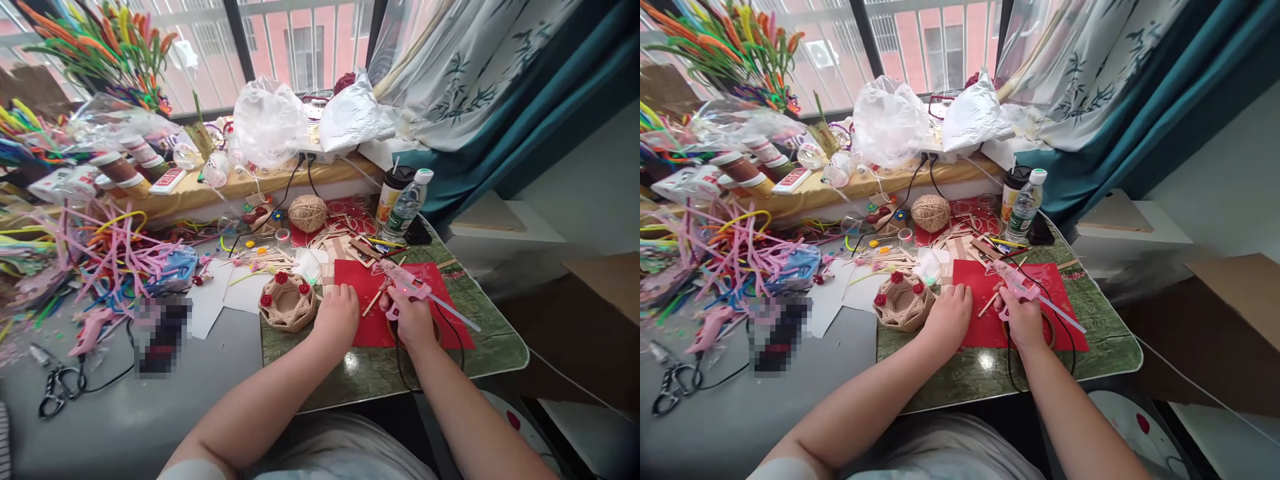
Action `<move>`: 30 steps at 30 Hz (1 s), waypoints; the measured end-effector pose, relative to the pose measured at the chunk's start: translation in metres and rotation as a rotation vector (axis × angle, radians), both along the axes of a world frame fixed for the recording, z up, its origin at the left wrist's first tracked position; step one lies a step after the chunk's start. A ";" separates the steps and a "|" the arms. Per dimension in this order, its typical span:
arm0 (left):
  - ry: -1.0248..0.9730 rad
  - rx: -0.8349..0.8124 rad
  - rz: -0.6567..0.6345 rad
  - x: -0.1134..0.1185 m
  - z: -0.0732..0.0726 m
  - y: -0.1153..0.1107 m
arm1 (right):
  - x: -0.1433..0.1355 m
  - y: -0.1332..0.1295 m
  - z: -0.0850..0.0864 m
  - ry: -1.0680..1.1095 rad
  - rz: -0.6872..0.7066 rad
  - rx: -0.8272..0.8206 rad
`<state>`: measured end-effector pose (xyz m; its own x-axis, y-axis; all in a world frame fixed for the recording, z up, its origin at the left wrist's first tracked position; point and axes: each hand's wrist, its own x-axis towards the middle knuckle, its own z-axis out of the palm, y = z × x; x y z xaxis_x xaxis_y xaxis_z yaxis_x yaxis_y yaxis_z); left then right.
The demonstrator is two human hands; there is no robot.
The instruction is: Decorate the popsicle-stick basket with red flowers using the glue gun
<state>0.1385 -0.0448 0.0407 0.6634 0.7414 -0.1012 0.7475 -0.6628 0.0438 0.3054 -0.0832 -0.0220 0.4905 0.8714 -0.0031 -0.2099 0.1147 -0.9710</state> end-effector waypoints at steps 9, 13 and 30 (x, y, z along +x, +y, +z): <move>-0.155 -0.091 -0.226 -0.039 0.010 -0.020 | -0.001 -0.001 -0.004 -0.082 0.005 -0.040; -0.499 -0.321 -0.212 -0.073 0.002 -0.040 | -0.003 -0.002 -0.001 -0.060 0.003 -0.036; -1.334 -0.406 0.206 -0.206 0.007 0.004 | -0.037 -0.022 0.029 -0.100 0.345 -0.118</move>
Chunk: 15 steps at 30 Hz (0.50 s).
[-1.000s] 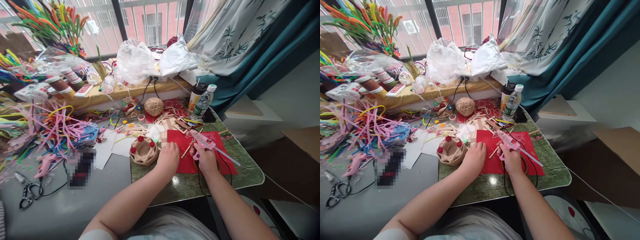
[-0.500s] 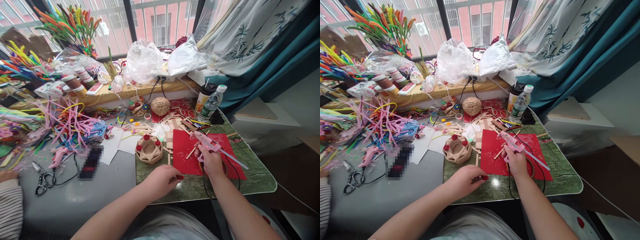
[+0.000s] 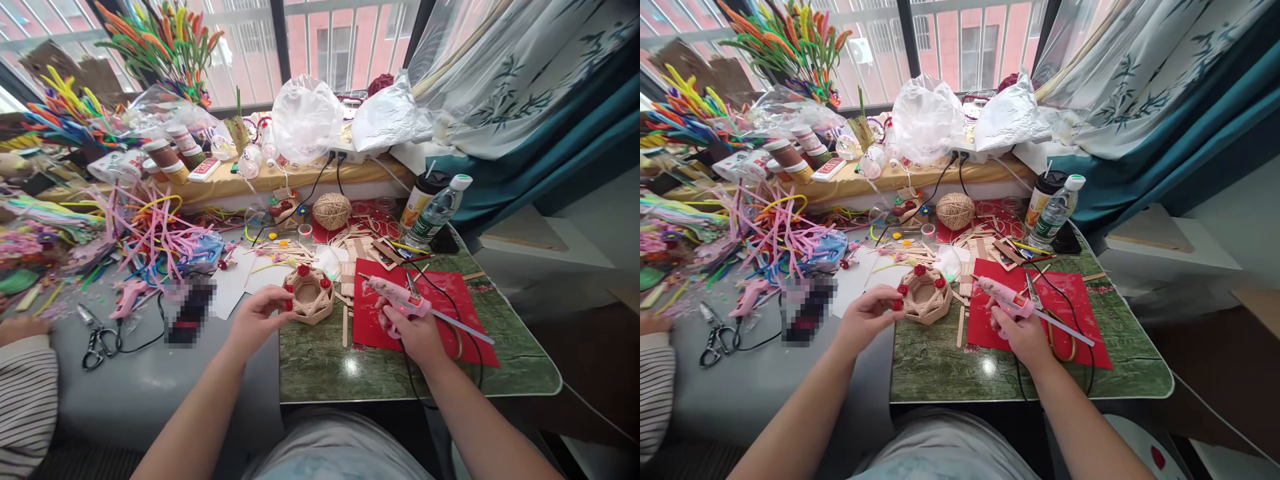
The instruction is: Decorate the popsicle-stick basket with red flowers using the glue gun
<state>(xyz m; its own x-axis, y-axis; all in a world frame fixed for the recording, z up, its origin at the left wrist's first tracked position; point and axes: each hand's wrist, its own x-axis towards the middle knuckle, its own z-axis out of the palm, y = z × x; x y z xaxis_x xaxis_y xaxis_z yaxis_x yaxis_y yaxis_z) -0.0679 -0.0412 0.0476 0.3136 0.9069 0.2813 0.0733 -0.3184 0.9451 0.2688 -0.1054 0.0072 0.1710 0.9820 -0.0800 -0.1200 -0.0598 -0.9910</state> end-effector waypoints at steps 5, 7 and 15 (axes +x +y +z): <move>-0.035 -0.027 0.093 -0.013 -0.014 0.009 | -0.033 -0.008 0.018 -0.052 0.236 -0.111; -0.033 -0.033 0.061 -0.009 -0.018 0.007 | -0.044 -0.010 0.021 -0.069 0.290 -0.117; -0.131 -0.123 0.028 -0.005 -0.031 -0.002 | -0.069 -0.005 0.017 -0.048 0.365 -0.148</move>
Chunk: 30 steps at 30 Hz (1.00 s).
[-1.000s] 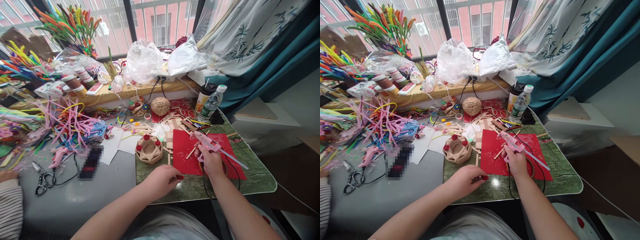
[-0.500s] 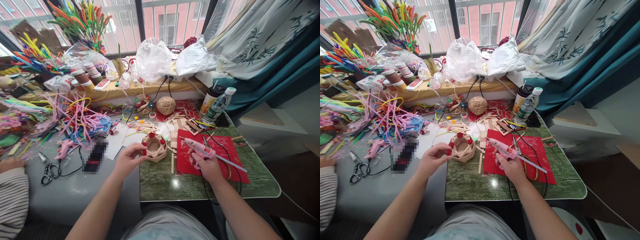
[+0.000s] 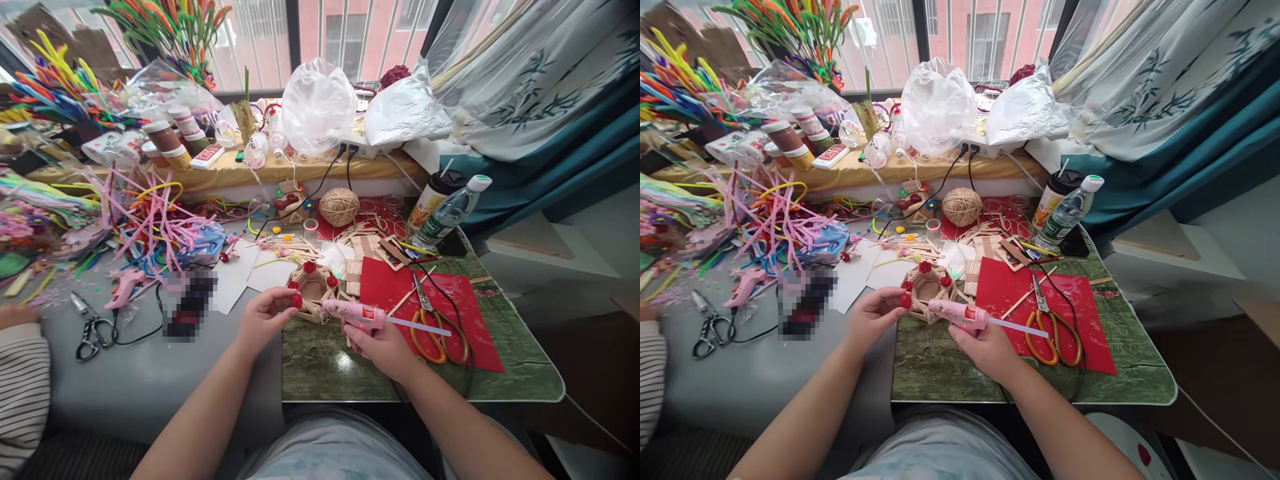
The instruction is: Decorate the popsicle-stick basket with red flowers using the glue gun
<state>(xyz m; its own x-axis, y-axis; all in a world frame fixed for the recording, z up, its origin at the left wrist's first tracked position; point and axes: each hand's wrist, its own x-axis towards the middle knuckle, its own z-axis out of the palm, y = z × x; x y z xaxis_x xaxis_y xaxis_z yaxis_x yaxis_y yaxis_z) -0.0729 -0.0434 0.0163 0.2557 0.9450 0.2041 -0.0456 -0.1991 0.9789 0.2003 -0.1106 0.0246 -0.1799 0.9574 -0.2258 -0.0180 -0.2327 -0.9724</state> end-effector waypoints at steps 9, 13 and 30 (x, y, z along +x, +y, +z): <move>-0.033 -0.058 -0.019 -0.002 -0.001 -0.002 | -0.018 0.004 0.007 0.017 0.022 0.036; 0.005 -0.055 -0.030 -0.004 -0.004 -0.003 | -0.020 0.004 0.008 0.005 0.006 0.069; 0.104 -0.026 0.024 -0.007 -0.011 -0.002 | -0.021 0.005 0.006 -0.031 -0.027 0.107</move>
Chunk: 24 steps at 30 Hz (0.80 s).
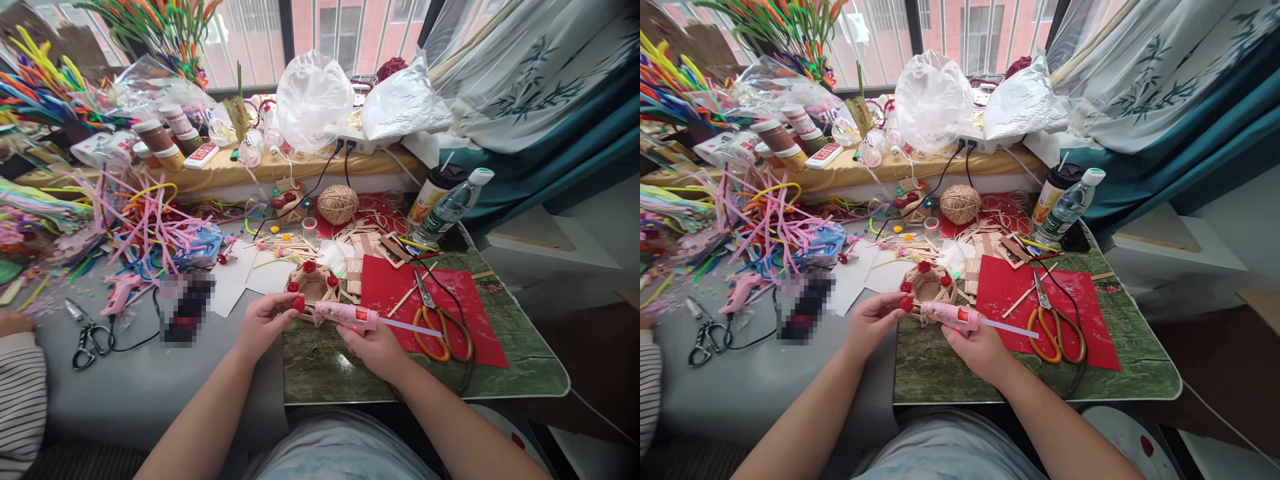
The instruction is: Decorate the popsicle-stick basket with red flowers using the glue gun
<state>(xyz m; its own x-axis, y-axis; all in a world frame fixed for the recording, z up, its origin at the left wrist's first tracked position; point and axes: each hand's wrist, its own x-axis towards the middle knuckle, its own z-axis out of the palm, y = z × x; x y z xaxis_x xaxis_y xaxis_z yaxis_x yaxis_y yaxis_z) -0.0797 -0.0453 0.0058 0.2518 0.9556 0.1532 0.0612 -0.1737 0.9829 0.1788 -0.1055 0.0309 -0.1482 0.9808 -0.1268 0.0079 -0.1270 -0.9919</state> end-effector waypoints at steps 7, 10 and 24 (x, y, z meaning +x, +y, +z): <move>-0.025 0.020 -0.015 0.001 0.000 0.001 | 0.002 -0.001 -0.004 0.000 0.011 -0.011; -0.025 0.019 -0.015 0.001 -0.002 0.001 | 0.003 -0.002 -0.006 -0.048 0.038 -0.012; 0.068 0.078 -0.030 0.001 -0.001 0.002 | 0.003 -0.003 -0.008 -0.027 0.029 -0.036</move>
